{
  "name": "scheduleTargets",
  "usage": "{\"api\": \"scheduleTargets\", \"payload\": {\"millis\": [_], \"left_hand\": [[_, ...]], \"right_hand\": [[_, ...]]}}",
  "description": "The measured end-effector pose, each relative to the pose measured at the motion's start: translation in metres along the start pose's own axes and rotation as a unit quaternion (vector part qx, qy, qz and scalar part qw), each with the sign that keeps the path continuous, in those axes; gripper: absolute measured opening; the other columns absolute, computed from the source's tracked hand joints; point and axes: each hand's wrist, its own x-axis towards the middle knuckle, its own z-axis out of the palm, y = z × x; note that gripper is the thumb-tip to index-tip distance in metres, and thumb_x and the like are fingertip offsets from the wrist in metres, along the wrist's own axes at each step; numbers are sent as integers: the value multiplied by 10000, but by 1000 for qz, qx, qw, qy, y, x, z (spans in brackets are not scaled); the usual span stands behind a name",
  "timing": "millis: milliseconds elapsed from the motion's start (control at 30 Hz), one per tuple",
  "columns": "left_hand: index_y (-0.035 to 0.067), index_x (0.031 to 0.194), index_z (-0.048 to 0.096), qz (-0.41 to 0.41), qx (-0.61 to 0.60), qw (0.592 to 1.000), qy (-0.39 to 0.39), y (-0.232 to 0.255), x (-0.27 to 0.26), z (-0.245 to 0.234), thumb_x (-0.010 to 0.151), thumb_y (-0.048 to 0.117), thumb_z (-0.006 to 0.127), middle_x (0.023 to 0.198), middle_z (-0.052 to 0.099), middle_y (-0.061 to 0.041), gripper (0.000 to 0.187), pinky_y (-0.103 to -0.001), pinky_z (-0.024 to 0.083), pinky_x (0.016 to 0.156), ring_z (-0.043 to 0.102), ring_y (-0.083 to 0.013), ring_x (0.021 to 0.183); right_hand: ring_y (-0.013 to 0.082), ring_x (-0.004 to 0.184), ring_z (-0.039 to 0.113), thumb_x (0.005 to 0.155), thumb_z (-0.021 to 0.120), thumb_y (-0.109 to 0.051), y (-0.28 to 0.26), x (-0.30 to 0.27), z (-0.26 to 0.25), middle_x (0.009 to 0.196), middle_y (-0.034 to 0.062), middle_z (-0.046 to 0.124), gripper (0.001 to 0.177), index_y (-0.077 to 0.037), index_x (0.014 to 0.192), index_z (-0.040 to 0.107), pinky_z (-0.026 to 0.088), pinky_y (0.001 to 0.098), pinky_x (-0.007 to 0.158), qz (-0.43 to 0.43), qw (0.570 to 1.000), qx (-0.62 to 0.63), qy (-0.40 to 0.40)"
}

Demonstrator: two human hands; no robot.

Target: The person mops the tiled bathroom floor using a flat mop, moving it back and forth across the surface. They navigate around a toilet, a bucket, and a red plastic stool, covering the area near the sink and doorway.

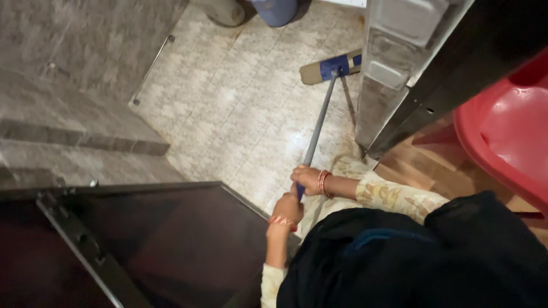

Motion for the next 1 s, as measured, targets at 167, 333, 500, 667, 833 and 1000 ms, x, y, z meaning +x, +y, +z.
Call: {"api": "scheduleTargets", "payload": {"millis": [167, 333, 500, 667, 833, 1000], "left_hand": [[13, 1400, 478, -56, -18, 998, 19, 15, -137, -37, 848, 119, 679, 995, 706, -261, 597, -528, 541, 825, 690, -449, 931], [57, 1417, 467, -130, 3, 991, 17, 25, -219, -61, 828, 162, 738, 1014, 686, -243, 657, -514, 556, 800, 690, -439, 917], [76, 1426, 468, -126, -11, 991, 48, 3, -228, -72, 829, 118, 702, 1007, 696, -230, 642, -506, 567, 791, 706, -431, 912], [54, 1430, 446, -118, -48, 991, 44, -35, -177, -21, 854, 164, 724, 1033, 655, -268, 649, -534, 542, 790, 672, -475, 923], [28, 1379, 519, -46, -164, 973, 159, -57, -85, 65, 795, 54, 631, 1075, 696, -295, 595, -535, 543, 819, 679, -482, 974], [14, 1495, 321, 58, -218, 966, -128, -39, -62, 47, 875, 211, 664, 1013, 691, -339, 735, -493, 562, 843, 690, -471, 950]], "right_hand": [[364, 967, 588, 675, 705, -119, -107, -17, 7, 968, 131, 632, 294, -69, 954, 628, 507, 475, 865, -100, 988, 97, -69], [385, 937, 606, 633, 753, -172, -190, -19, 37, 961, 160, 637, 487, -36, 1082, 622, 497, 485, 833, -154, 965, 153, -147], [348, 947, 624, 607, 752, -180, -199, -1, 65, 929, 136, 648, 466, -43, 1034, 626, 503, 460, 872, -165, 968, 138, -128], [374, 960, 597, 657, 756, -142, -143, -7, 88, 925, 148, 629, 389, -32, 1004, 618, 495, 475, 874, -138, 984, 113, -28], [394, 974, 626, 774, 617, -80, -90, -33, 112, 1073, 231, 661, 453, -31, 1219, 551, 594, 417, 754, 155, 950, -153, 222], [207, 684, 632, 1017, 529, -303, -80, -60, 71, 836, 88, 643, 330, -101, 1275, 499, 537, 420, 493, 593, 487, 609, 200]]}}
